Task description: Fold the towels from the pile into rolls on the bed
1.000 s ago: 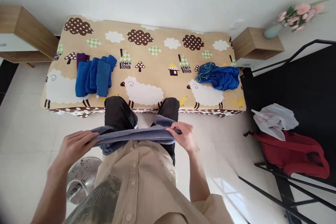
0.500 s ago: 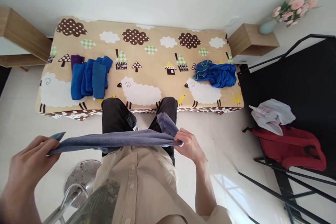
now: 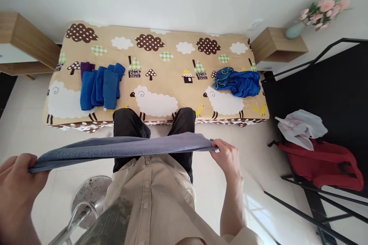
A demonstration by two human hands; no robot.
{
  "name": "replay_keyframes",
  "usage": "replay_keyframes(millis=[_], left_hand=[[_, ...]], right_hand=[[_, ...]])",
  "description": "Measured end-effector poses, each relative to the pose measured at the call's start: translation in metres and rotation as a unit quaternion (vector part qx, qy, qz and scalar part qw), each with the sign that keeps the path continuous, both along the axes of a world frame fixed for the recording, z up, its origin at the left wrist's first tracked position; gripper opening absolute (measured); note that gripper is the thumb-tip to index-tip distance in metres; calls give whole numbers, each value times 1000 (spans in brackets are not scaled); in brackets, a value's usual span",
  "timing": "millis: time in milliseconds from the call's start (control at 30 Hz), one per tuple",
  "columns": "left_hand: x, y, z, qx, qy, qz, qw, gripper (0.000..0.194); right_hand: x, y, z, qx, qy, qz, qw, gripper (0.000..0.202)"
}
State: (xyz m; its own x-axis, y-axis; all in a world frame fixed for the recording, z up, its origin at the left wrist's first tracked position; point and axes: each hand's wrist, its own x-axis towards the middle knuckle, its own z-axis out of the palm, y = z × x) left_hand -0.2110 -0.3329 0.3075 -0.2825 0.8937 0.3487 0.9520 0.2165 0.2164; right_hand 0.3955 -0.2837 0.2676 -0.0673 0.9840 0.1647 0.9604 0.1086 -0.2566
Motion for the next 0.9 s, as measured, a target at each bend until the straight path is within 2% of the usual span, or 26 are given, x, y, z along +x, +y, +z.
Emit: replay_keyframes(millis=[67,133,267,333,433,567,633,733,800,900], left_hand=[[-4,-1,-1,-18,79,19,997,17],[-7,-2,-2,-30,110,19,993,14],[-15,-3,-6,-6,125,-29,992,7],[-21,-4,-9,19,128,-59,990,3],[-33,-7,-12,5,120,-100,988,8],[-43,-14,-13,-106,19,-146,983,18],[-43,-20,-13,-149,-25,-128,980,22],[-42,-27,-15,-185,-30,-72,980,25],[-41,-29,-17,-184,-14,-39,982,22],[-43,-29,-20,-188,15,13,982,16]], right_hand=[[5,-4,-3,-33,3,-21,999,6],[9,-8,-7,-77,20,-38,996,5],[16,-15,-13,-174,68,-61,980,2],[17,-16,-14,-220,78,-66,970,7],[20,-16,-11,-267,99,-55,957,12],[24,-16,-2,-329,160,-27,930,17],[26,-17,3,-378,198,-16,904,22],[28,-19,7,-435,241,-7,868,24],[31,-21,5,-428,242,-13,870,21],[37,-22,-2,-368,214,-42,904,19]])
